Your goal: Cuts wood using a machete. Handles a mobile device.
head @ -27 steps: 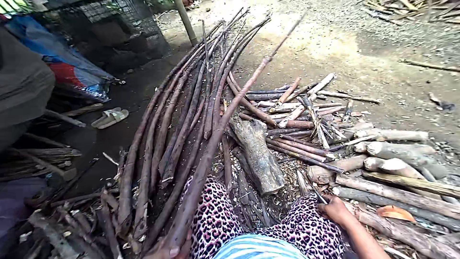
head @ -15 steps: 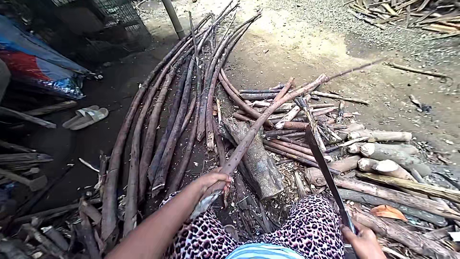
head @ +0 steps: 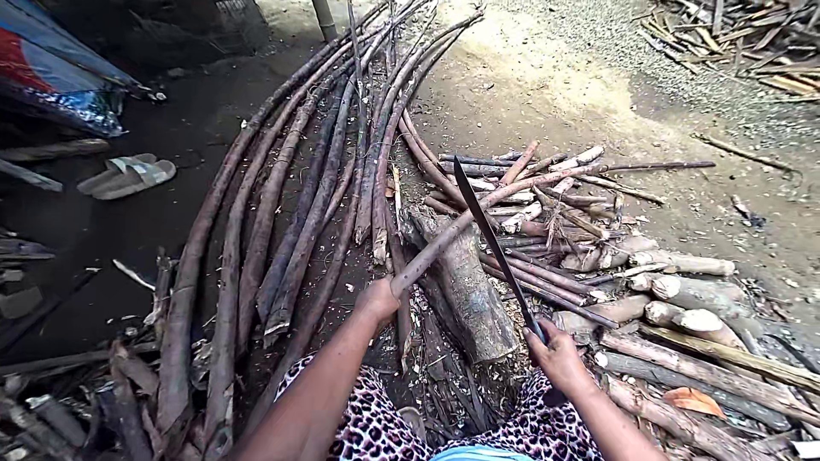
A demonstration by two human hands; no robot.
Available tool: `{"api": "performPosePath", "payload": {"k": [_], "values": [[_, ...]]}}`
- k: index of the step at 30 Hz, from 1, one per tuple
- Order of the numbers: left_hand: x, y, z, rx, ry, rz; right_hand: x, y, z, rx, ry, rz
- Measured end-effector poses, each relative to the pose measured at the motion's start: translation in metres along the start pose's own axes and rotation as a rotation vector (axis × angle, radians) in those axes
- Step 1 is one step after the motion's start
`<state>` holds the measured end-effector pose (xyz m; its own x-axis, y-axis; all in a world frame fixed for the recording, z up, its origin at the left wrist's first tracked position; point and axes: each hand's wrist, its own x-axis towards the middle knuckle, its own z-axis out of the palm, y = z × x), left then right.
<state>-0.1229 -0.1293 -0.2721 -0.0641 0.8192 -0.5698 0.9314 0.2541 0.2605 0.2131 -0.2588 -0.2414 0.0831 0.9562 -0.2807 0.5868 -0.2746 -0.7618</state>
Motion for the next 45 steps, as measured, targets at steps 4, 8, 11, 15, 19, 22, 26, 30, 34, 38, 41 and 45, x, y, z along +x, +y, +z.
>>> {"api": "performPosePath", "payload": {"k": [4, 8, 11, 15, 19, 22, 26, 30, 34, 38, 41, 45], "values": [[0.018, -0.011, -0.038, -0.056, 0.023, 0.062, 0.034, -0.015, 0.018, -0.09, 0.032, -0.123], [0.035, -0.014, -0.059, -0.093, -0.031, 0.052, 0.069, -0.017, 0.037, -0.293, 0.025, -0.099], [0.037, -0.014, -0.066, -0.169, -0.087, 0.038, 0.097, -0.011, 0.052, -0.526, -0.144, 0.134], [0.039, -0.01, -0.072, -0.229, -0.144, 0.006, 0.099, -0.014, 0.045, -0.399, -0.148, 0.142], [0.041, -0.012, -0.078, -0.286, -0.18, 0.001, 0.08, -0.066, 0.011, -0.047, 0.029, -0.178], [0.044, -0.015, -0.079, -0.308, -0.19, -0.002, 0.071, -0.137, -0.028, 0.224, 0.265, -0.653], [0.042, -0.014, -0.081, -0.309, -0.182, -0.013, 0.093, -0.233, -0.069, 0.462, 0.622, -1.263], [0.043, -0.014, -0.078, -0.317, -0.184, -0.019, 0.129, -0.204, -0.036, 0.378, 0.749, -1.194], [0.044, -0.016, -0.07, -0.3, -0.207, 0.034, 0.139, -0.025, 0.039, -0.462, -0.055, -0.067], [0.033, -0.014, -0.072, -0.267, -0.209, 0.087, 0.136, -0.036, 0.035, -0.366, -0.289, 0.191], [0.017, -0.035, -0.086, -0.182, -0.128, 0.061, 0.107, -0.058, 0.037, -0.152, -0.322, 0.214], [0.015, -0.048, -0.081, -0.114, -0.14, 0.004, 0.094, -0.035, 0.069, -0.064, -0.328, 0.231]]}}
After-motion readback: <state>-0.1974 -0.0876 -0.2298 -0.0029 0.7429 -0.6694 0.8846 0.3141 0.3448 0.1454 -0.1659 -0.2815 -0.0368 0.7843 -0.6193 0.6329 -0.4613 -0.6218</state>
